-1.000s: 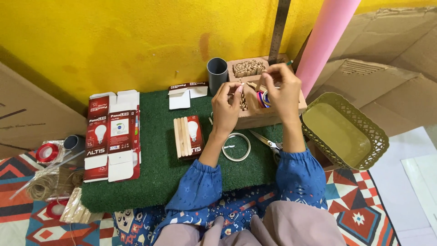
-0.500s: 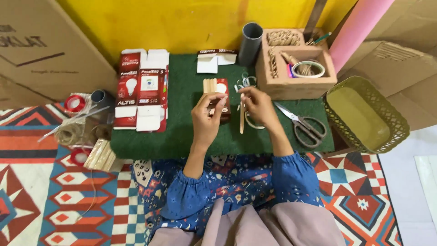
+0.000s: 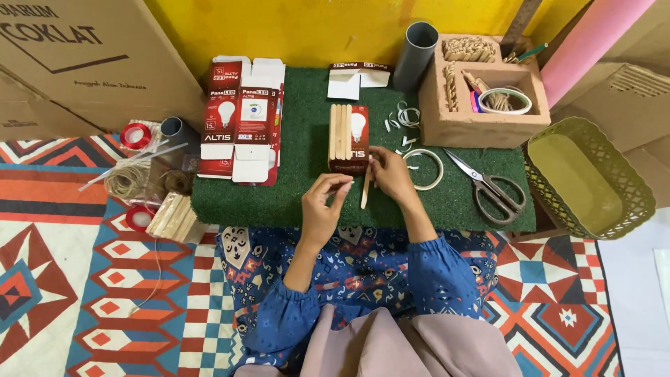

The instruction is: The person sits on a rug and repeatedly wraps small pieces of white tape around individual wooden craft sticks, then places them into a red and white box. The person uses scissors to cut tape and handles the sticks one at a time.

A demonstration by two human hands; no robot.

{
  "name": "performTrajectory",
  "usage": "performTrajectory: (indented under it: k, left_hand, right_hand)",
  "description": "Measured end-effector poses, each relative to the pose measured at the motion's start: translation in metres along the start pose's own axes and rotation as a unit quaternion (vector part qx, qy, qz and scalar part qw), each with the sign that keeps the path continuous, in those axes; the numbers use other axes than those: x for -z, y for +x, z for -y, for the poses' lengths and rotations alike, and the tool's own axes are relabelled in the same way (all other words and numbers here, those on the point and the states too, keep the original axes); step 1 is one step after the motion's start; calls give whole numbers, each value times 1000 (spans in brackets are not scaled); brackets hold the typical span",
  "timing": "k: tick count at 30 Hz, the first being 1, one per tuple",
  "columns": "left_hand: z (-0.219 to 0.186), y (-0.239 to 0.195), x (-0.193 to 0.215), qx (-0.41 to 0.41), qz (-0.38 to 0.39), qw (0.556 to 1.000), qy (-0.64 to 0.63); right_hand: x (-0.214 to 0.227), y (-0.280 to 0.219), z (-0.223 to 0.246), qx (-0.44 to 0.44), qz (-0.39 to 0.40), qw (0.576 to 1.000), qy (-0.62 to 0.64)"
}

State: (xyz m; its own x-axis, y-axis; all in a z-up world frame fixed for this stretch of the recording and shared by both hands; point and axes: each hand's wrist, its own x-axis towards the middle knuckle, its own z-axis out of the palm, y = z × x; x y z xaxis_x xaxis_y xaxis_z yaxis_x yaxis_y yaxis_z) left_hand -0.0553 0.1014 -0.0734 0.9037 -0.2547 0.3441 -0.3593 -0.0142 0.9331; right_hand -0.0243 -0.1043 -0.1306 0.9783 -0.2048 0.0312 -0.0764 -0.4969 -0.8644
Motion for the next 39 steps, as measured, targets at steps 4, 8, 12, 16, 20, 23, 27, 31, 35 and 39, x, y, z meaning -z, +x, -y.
performTrajectory:
  k: [4,8,12,16,20,23,27,31,35,39]
  left_hand:
    - [10,0,-11,3,8,1000,13]
    - [24,0,-23,-26,11,999,24]
    - [29,-2,-35,-34,-8,999,22]
    - [28,-5,-41,-52,-36,997,38]
    - [25,-9,-45,-79,-72,993,58]
    - [26,-11,-48,-86,-89,991,55]
    - [32,-12,-49,-96,-106,988,59]
    - [27,-12,-45,-71,-84,994,21]
    - [29,-14,-45,-40,-67,997,-27]
    - [28,-14,-46,5,-47,998,-51]
  right_hand:
    - [11,1,3,25,19,999,-26]
    - [31,-17,26,45,-52,995,-73]
    - [26,-42,26,-28,-19,995,97]
    - [17,-63,30,-54,2,989,138]
    - [11,-71,33,-97,-15,980,174]
    - [10,-73,34,-102,-32,981,165]
    - [11,-73,39,-106,-43,982,148]
    - [20,-74,46,-69,-23,991,113]
    - [34,-77,63,-17,-22,1000,-2]
    - [42,-82,86,39,44,993,-106]
